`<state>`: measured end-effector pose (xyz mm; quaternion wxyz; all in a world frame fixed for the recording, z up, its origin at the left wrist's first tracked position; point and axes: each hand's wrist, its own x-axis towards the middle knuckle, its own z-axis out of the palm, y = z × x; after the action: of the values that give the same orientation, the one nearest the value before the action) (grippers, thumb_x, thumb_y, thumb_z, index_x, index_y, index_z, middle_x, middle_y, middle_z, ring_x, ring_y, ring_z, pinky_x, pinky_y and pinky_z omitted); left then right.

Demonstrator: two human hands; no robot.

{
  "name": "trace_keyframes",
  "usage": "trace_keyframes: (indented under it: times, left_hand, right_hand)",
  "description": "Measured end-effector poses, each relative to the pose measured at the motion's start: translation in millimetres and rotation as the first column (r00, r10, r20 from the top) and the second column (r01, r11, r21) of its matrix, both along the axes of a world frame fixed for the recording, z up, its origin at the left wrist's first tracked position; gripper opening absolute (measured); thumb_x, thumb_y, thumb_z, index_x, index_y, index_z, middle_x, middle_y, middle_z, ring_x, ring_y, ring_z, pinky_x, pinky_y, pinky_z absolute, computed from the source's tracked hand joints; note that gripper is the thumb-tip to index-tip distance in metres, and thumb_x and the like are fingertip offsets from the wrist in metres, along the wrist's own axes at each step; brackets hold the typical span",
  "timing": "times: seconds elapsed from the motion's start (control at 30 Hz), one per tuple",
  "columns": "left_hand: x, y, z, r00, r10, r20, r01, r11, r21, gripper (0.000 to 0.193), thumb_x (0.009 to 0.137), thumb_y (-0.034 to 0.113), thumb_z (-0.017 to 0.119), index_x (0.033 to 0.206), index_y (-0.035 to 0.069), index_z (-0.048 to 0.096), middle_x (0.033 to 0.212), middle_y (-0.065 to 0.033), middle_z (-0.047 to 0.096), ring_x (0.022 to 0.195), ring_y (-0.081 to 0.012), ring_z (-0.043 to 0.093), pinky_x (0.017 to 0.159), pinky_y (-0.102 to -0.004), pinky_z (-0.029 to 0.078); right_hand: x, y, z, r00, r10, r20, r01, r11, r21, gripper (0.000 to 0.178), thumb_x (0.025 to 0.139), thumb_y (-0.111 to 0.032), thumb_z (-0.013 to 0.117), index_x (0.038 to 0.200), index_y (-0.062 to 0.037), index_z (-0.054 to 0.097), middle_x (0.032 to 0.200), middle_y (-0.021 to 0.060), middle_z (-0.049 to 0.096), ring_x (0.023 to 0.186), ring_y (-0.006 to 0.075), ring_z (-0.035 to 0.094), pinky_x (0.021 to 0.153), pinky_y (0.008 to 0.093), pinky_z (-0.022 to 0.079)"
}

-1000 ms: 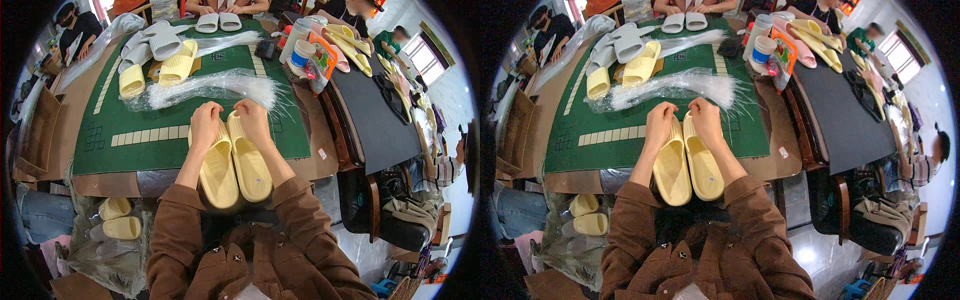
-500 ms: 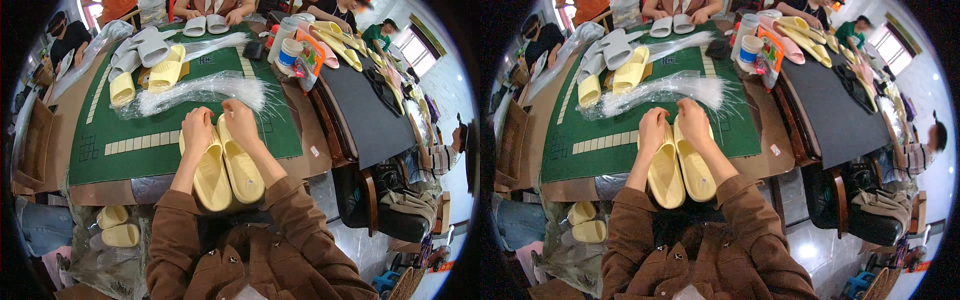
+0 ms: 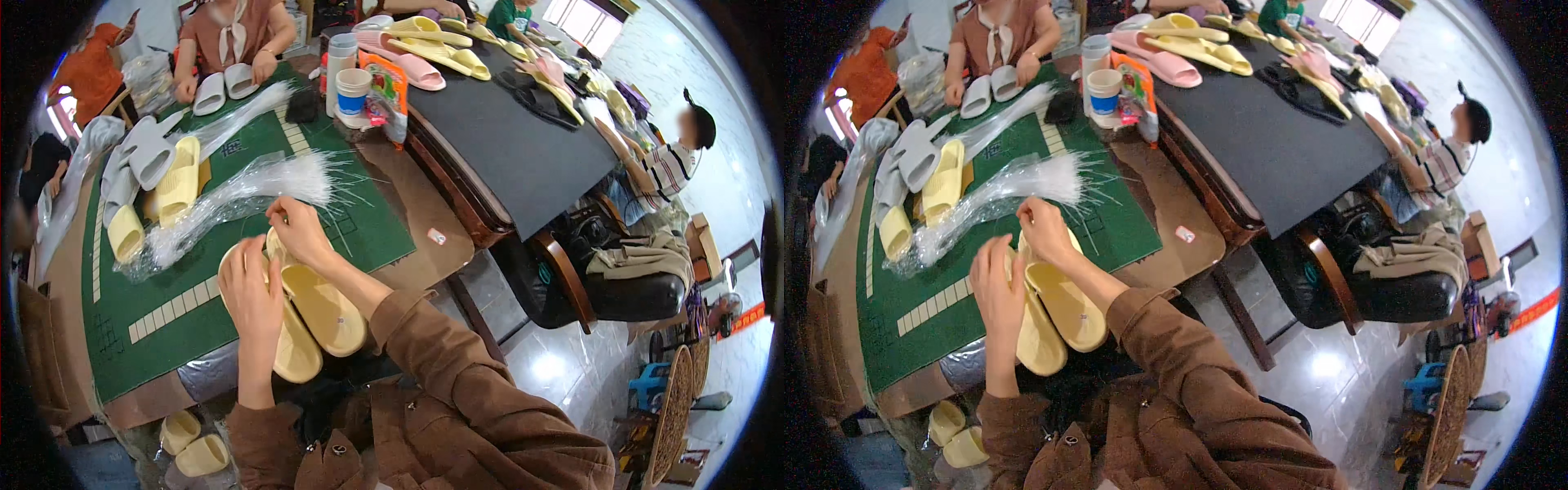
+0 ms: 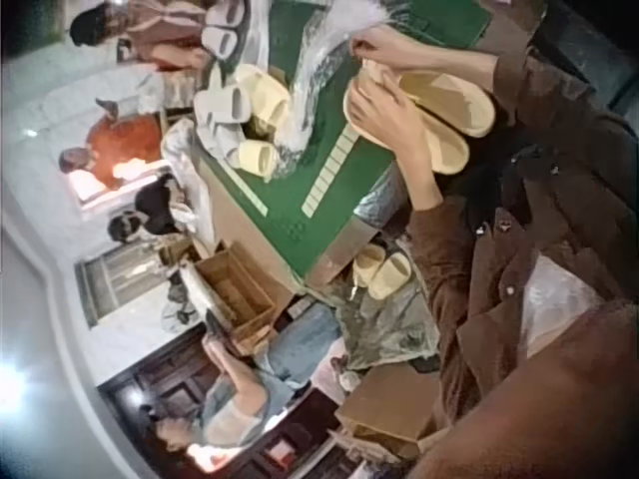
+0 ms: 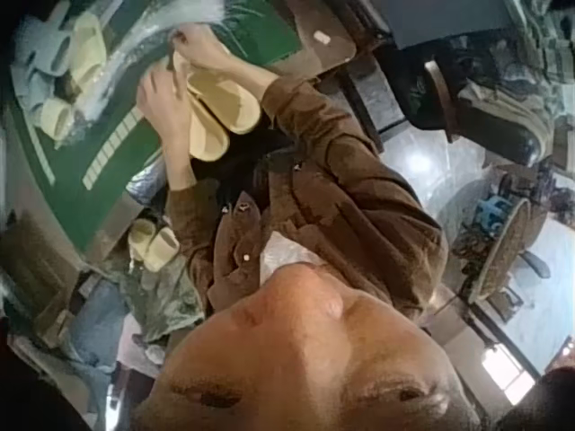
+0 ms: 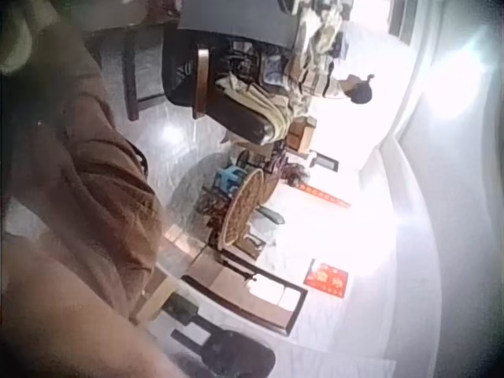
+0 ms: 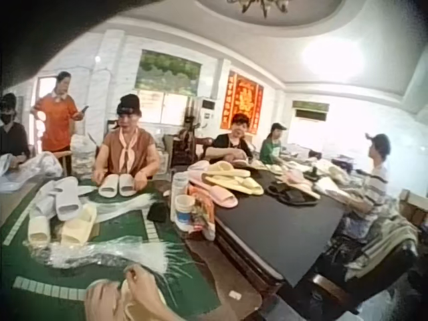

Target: The person assembles plastic slippers by inserting white elastic bands into the slots of yellow, pink, and black slippers. The person handles the slippers one by one, pulling the band through the designated holes to secure the strap.

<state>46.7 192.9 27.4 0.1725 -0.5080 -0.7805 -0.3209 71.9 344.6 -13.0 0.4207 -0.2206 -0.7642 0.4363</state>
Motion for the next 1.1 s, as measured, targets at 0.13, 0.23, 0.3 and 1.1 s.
trace_keyframes:
  times: [0.13,0.23,0.3,1.1]
  left_hand:
    - [21,-19,-17,1.0,0.021,0.002,-0.02,0.99,-0.139,0.044,0.093,0.023,0.056,0.134,0.008,0.048,0.127,-0.0146,0.054,0.122,-0.0315,0.045,0.109,-0.0471,0.027]
    - [24,-14,-16,1.0,0.009,0.008,-0.008,0.987,-0.159,0.047,0.095,0.029,0.053,0.136,0.007,0.046,0.129,-0.0138,0.052,0.126,-0.0299,0.042,0.112,-0.0503,0.02]
    - [18,-14,-21,0.999,0.0,0.049,0.009,0.985,-0.171,0.051,0.094,0.032,0.054,0.137,0.006,0.045,0.127,-0.0148,0.053,0.125,-0.0299,0.043,0.111,-0.0512,0.022]
    - [-241,-240,-55,0.787,0.508,-0.351,-0.61,0.726,-0.317,0.061,0.081,0.001,0.057,0.138,0.017,0.045,0.138,-0.0062,0.05,0.13,-0.0267,0.043,0.114,-0.0521,0.018]
  right_hand:
    - [23,0,23,0.992,-0.114,-0.057,0.11,0.992,-0.064,0.011,0.087,-0.006,0.054,0.094,-0.003,0.063,0.093,0.0159,0.062,0.086,0.0316,0.062,0.075,0.0392,0.048]
    - [81,20,41,0.971,-0.232,-0.061,0.239,0.956,0.167,0.012,0.088,-0.006,0.054,0.094,-0.0042,0.064,0.089,0.0135,0.06,0.081,0.0296,0.06,0.073,0.0371,0.047]
    - [126,35,59,0.953,-0.29,-0.086,0.302,0.932,0.199,0.011,0.087,-0.003,0.056,0.092,-0.0037,0.065,0.088,0.0137,0.06,0.08,0.0285,0.061,0.071,0.0364,0.048]
    - [314,150,60,0.739,-0.655,0.154,0.536,0.712,0.454,0.012,0.088,-0.009,0.061,0.094,-0.0045,0.07,0.084,0.0112,0.059,0.066,0.0201,0.054,0.062,0.0319,0.044]
